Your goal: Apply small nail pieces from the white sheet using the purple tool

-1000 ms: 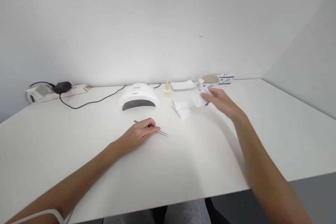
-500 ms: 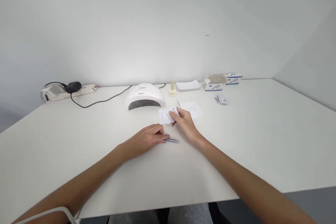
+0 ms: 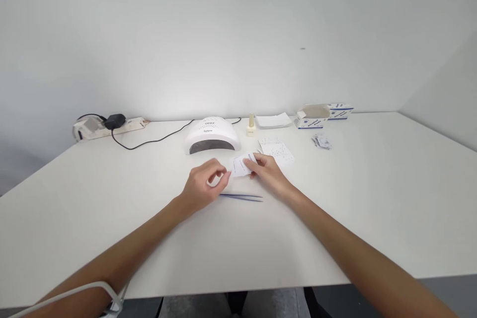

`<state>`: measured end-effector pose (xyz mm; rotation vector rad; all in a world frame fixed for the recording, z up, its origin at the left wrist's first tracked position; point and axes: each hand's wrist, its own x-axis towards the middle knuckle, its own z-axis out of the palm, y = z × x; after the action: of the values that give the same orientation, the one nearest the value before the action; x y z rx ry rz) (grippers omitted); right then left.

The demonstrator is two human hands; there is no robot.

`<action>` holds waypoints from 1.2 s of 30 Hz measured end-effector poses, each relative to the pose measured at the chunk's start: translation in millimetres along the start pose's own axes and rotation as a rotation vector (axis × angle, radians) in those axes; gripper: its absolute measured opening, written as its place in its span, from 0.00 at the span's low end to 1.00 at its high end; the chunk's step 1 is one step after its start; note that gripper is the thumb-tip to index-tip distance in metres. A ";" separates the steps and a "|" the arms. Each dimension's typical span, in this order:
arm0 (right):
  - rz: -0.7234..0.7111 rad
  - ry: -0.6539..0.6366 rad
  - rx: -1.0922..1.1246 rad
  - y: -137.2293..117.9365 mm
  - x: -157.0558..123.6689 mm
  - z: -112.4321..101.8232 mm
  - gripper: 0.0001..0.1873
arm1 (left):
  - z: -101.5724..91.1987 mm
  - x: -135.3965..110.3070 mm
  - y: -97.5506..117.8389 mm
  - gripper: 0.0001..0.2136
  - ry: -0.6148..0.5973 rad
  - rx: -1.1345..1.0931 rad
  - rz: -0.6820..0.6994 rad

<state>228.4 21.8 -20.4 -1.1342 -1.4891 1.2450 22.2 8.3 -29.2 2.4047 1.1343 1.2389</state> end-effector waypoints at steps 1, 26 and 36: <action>-0.006 -0.017 -0.030 -1.0 -0.4 0.3 0.18 | -2.2 2.4 1.1 0.10 0.004 -0.067 -0.115; -0.297 -0.093 -0.611 2.9 101.3 -2.1 0.33 | -3.2 9.8 -18.5 0.14 -0.346 -0.799 -0.604; -0.320 -0.052 -0.580 4.8 105.1 1.1 0.27 | -4.4 10.0 -18.0 0.16 -0.351 -0.792 -0.616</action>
<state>205.5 124.5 -18.9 -1.1614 -2.0529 0.6398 12.6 27.0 -29.3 1.4482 0.9220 0.7942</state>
